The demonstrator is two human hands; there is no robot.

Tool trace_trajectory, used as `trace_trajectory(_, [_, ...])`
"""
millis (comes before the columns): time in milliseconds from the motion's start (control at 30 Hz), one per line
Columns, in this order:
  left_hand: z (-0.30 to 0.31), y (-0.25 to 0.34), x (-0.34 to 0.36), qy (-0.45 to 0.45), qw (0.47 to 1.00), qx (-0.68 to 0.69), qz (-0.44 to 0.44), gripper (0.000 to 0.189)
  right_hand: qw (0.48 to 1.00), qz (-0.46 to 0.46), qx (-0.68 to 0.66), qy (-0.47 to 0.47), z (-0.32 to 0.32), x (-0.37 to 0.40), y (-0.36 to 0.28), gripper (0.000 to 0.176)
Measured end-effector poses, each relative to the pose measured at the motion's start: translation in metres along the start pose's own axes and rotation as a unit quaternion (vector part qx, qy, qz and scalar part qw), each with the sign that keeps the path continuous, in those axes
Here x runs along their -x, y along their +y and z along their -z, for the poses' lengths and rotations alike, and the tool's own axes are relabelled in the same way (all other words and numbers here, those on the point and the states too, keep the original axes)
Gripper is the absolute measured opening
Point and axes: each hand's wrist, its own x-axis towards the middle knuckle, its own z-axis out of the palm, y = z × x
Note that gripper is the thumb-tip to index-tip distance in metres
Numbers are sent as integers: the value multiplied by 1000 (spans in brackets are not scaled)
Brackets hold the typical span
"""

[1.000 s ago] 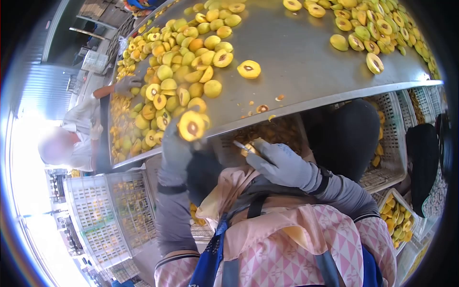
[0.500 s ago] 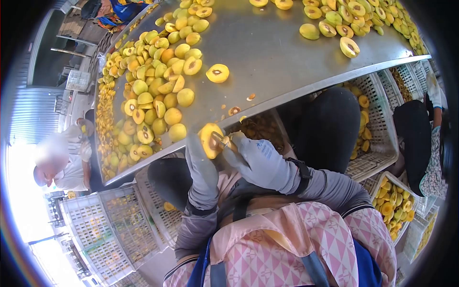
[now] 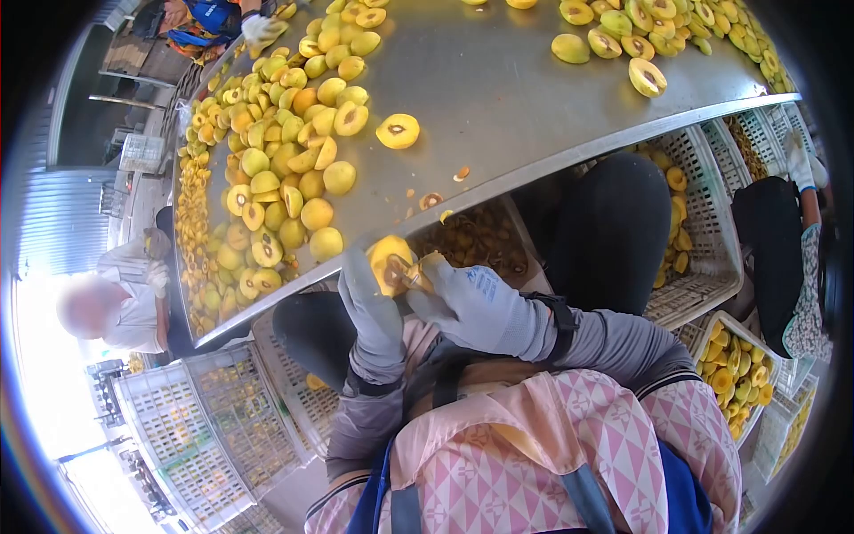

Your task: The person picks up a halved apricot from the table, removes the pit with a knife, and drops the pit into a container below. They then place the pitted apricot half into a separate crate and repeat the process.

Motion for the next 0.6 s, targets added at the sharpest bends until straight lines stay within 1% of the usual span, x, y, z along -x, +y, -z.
trace_trajectory(67, [-6, -5, 0, -17, 980, 179, 84, 36, 998, -54, -2, -17, 3, -3, -3, 21])
trace_trajectory(100, [-6, -4, -1, -16, 945, 298, 136, 34, 999, -46, -10, -22, 7, -4, -4, 22])
trace_trajectory(133, [-5, -1, -4, -1, 892, 410, 188, 34, 999, -38, -20, -28, 13, -7, -6, 23])
trace_trajectory(167, [-1, 4, -8, 25, 803, 542, 245, 34, 993, -82, -74, -31, 16, -11, -9, 24])
trace_trajectory(200, [1, 8, -10, 50, 691, 659, 293, 36, 983, -125, -127, -30, 20, -14, -12, 25])
trace_trajectory(233, [1, 8, -9, 45, 850, 488, 192, 37, 950, -217, -222, -25, 20, -20, -15, 26])
trace_trajectory(267, [-1, 7, -6, 36, 954, 288, 76, 38, 928, -251, -275, -12, 19, -24, -14, 27])
trace_trajectory(300, [-1, 34, -9, 26, 886, 441, 143, 43, 902, -283, -326, 5, 18, -27, -12, 28])
trace_trajectory(333, [-1, 60, -13, 40, 787, 578, 213, 47, 904, -262, -338, 28, 14, -26, -4, 28])
trace_trajectory(367, [0, 56, -9, -21, 793, 563, 232, 49, 905, -241, -347, 51, 11, -24, 9, 29])
trace_trajectory(400, [6, 44, -1, -80, 796, 545, 251, 51, 950, -175, -256, 35, 13, -22, 19, 28])
trace_trajectory(433, [12, 34, 1, -137, 797, 524, 267, 53, 981, -108, -161, 32, 19, -26, 23, 27])
trace_trajectory(500, [21, 20, -10, -220, 739, 577, 269, 50, 992, -108, -61, 15, 34, -25, 11, 26])
trace_trajectory(567, [18, 17, -14, -208, 752, 569, 260, 48, 1000, -20, 8, 17, 28, -21, 11, 24])
trace_trajectory(600, [9, 20, -13, -159, 793, 533, 249, 47, 999, 25, 41, 19, 24, -19, 10, 23])
